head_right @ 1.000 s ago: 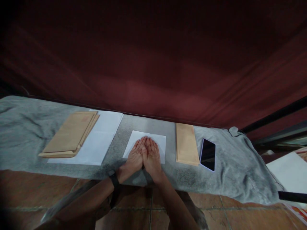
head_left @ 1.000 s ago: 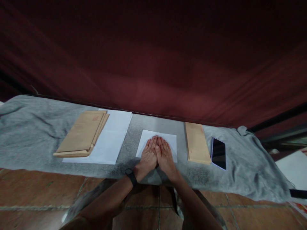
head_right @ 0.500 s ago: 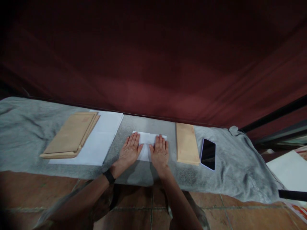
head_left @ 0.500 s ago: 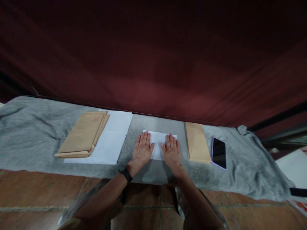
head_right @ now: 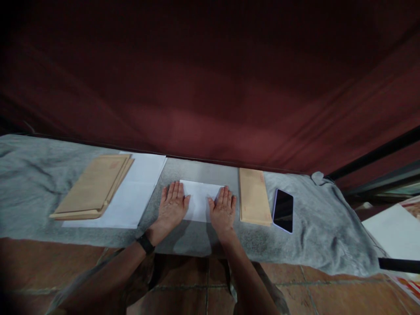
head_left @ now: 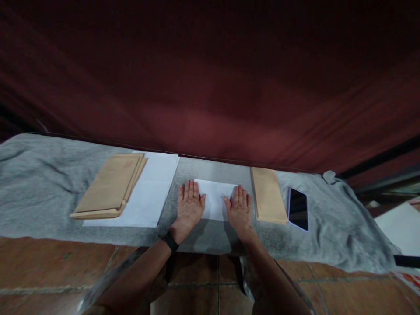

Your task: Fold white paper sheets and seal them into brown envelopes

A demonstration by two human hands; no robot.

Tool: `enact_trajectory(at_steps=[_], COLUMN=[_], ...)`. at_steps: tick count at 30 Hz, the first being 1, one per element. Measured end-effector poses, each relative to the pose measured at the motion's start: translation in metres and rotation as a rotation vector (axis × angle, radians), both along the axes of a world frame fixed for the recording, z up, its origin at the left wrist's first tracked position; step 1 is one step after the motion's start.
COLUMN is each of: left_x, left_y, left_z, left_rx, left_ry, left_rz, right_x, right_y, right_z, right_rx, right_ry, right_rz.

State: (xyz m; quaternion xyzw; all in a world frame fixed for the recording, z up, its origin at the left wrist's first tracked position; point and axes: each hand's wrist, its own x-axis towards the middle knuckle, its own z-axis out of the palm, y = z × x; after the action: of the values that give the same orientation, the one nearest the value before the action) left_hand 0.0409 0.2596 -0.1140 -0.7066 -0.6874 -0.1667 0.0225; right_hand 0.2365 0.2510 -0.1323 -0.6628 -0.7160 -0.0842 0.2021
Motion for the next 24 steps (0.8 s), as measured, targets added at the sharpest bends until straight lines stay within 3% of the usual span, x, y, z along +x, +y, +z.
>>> enact_trajectory(at_steps=[2, 5, 10, 15, 24], left_x=[0.007, 0.020, 0.036, 0.037, 0.035], left_y=[0.002, 0.006, 0.013, 0.018, 0.024], left_z=[0.006, 0.013, 0.009, 0.003, 0.004], left_rx=[0.008, -0.001, -0.077, -0.089, -0.115], left_ry=[0.001, -0.012, -0.034, 0.011, 0.038], left_rz=[-0.046, -0.216, -0.487, -0.466, -0.419], right_x=[-0.001, -0.004, -0.018, -0.025, -0.028], right_y=[0.000, 0.004, 0.012, 0.011, 0.012], right_z=[0.002, 0.008, 0.013, 0.011, 0.021], right_rx=[0.001, -0.035, -0.191, -0.205, -0.236], right_ry=[0.010, 0.035, 0.151, 0.164, 0.132], right_rz=[-0.007, 0.006, 0.125, 0.158, 0.186])
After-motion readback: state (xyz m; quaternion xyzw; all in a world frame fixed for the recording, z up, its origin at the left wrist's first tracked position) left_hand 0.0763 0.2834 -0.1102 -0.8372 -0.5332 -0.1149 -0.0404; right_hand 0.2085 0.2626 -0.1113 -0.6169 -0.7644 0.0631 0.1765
